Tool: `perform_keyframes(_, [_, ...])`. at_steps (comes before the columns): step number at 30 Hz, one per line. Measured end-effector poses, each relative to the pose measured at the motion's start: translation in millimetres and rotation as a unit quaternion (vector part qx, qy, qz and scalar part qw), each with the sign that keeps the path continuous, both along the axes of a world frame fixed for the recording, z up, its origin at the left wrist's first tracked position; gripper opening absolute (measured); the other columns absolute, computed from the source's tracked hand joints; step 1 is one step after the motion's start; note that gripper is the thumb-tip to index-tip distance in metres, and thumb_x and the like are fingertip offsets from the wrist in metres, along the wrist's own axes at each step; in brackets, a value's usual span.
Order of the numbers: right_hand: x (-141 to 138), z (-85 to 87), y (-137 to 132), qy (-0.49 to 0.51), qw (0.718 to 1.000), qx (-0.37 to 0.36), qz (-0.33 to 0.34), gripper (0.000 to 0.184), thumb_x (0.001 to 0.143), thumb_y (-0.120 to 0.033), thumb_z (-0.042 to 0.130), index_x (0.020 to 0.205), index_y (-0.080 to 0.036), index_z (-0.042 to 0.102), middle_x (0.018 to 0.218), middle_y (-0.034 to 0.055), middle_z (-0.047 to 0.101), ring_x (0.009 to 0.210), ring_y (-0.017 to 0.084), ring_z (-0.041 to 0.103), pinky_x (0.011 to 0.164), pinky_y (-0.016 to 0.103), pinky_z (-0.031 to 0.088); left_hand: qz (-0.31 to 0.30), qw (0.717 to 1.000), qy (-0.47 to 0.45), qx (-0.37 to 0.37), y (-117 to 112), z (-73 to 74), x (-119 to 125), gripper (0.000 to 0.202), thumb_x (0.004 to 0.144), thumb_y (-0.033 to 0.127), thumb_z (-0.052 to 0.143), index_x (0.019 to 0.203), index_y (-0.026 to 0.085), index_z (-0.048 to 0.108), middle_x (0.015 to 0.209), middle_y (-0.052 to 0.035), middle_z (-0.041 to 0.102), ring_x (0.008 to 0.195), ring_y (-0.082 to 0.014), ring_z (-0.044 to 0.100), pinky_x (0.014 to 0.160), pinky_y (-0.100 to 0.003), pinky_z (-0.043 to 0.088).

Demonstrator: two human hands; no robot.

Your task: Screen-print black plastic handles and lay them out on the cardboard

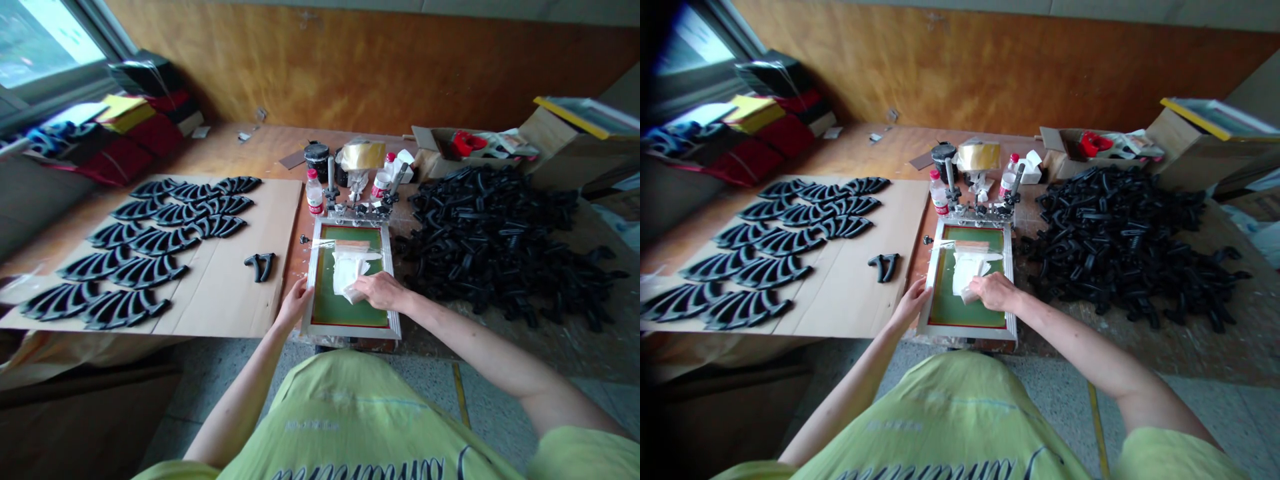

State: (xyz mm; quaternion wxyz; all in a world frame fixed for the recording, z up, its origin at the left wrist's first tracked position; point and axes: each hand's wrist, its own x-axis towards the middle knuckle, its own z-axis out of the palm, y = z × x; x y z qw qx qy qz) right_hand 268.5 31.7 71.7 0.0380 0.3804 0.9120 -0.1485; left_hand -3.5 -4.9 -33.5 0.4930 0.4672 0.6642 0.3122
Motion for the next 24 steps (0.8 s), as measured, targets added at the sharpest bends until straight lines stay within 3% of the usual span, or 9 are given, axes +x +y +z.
perform_keyframes(3, [-4.2,4.0,8.5,0.017,0.999,0.026,-0.036,0.012,0.083,-0.019,0.061,0.089,-0.023,0.071,0.092,0.0015,0.072,0.081,0.018,0.066,0.064,0.026,0.042,0.0,1.0,-0.002,0.008,0.0,1.6,0.3,0.06,0.084,0.054,0.058,0.132,0.017,0.06,0.085,-0.005,0.072,0.074,-0.0186,0.066,0.063,-0.026,0.051])
perform_keyframes(6, [-9.9,-9.0,2.6,0.027,0.992,0.095,-0.073,0.023,0.084,-0.01,0.054,0.099,-0.019,0.07,0.1,0.0062,0.072,0.089,0.019,0.065,0.069,0.026,0.044,-0.002,1.0,-0.022,0.013,-0.2,2.9,-0.3,0.061,0.082,0.055,0.059,0.129,0.016,0.061,0.08,-0.0046,0.071,0.07,-0.0188,0.066,0.061,-0.027,0.05])
perform_keyframes(10, [-7.2,-25.9,-15.5,0.032,0.996,0.082,-0.035,0.026,0.088,-0.01,0.05,0.104,-0.018,0.069,0.102,0.007,0.072,0.084,0.017,0.066,0.069,0.025,0.045,0.004,0.999,-0.033,0.005,-1.5,5.2,-0.1,0.065,0.08,0.058,0.061,0.129,0.016,0.061,0.078,-0.0042,0.07,0.069,-0.0183,0.065,0.059,-0.026,0.049])
perform_keyframes(12, [-7.5,-22.7,-11.8,0.05,0.995,0.067,-0.052,0.019,0.09,-0.019,0.055,0.103,-0.021,0.07,0.099,0.0049,0.073,0.084,0.019,0.067,0.07,0.027,0.047,0.004,0.999,-0.042,-0.001,-2.0,8.6,-0.2,0.067,0.079,0.058,0.061,0.13,0.015,0.06,0.078,-0.0038,0.069,0.068,-0.0177,0.064,0.058,-0.025,0.048])
perform_keyframes(14, [-12.8,-12.1,3.8,0.083,0.989,0.074,-0.102,0.024,0.089,-0.028,0.062,0.112,-0.024,0.068,0.104,0.0037,0.073,0.089,0.021,0.068,0.074,0.029,0.049,-0.001,0.998,-0.065,-0.002,-2.4,16.2,-1.2,0.07,0.078,0.058,0.062,0.133,0.015,0.057,0.076,-0.0028,0.068,0.066,-0.0164,0.063,0.057,-0.024,0.046])
perform_keyframes(17, [-19.9,10.7,38.8,0.127,0.969,0.104,-0.185,0.054,0.086,-0.03,0.069,0.138,-0.03,0.054,0.119,0.0036,0.07,0.095,0.022,0.068,0.081,0.032,0.05,-0.009,0.993,-0.119,-0.008,-2.9,39.5,-3.7,0.079,0.076,0.057,0.066,0.142,0.018,0.048,0.074,-0.0003,0.066,0.061,-0.0143,0.06,0.053,-0.022,0.043])
perform_keyframes(19, [-10.4,24.8,60.6,0.146,0.954,0.122,-0.23,0.066,0.085,-0.033,0.07,0.146,-0.031,0.045,0.115,0.0042,0.071,0.09,0.022,0.068,0.082,0.033,0.05,0.005,0.989,-0.149,-0.004,-2.0,62.8,-4.2,0.081,0.075,0.058,0.069,0.143,0.021,0.047,0.078,-0.0002,0.068,0.062,-0.0138,0.061,0.053,-0.022,0.043])
perform_keyframes(22, [33.0,32.7,80.1,0.209,0.911,0.148,-0.323,0.057,0.091,-0.043,0.061,0.143,-0.025,0.049,0.1,0.0044,0.073,0.082,0.021,0.067,0.081,0.033,0.05,0.041,0.983,-0.173,0.036,6.5,101.8,-0.2,0.064,0.081,0.065,0.06,0.127,0.02,0.061,0.086,-0.0029,0.07,0.069,-0.0151,0.063,0.055,-0.023,0.047])
perform_keyframes(24, [67.4,23.6,80.6,0.238,0.878,0.143,-0.389,0.044,0.096,-0.044,0.049,0.132,-0.019,0.058,0.094,0.006,0.073,0.082,0.02,0.066,0.08,0.032,0.049,0.053,0.976,-0.189,0.09,20.2,125.9,6.1,0.061,0.086,0.07,0.047,0.113,0.02,0.067,0.091,-0.0045,0.071,0.073,-0.0161,0.065,0.059,-0.024,0.05])
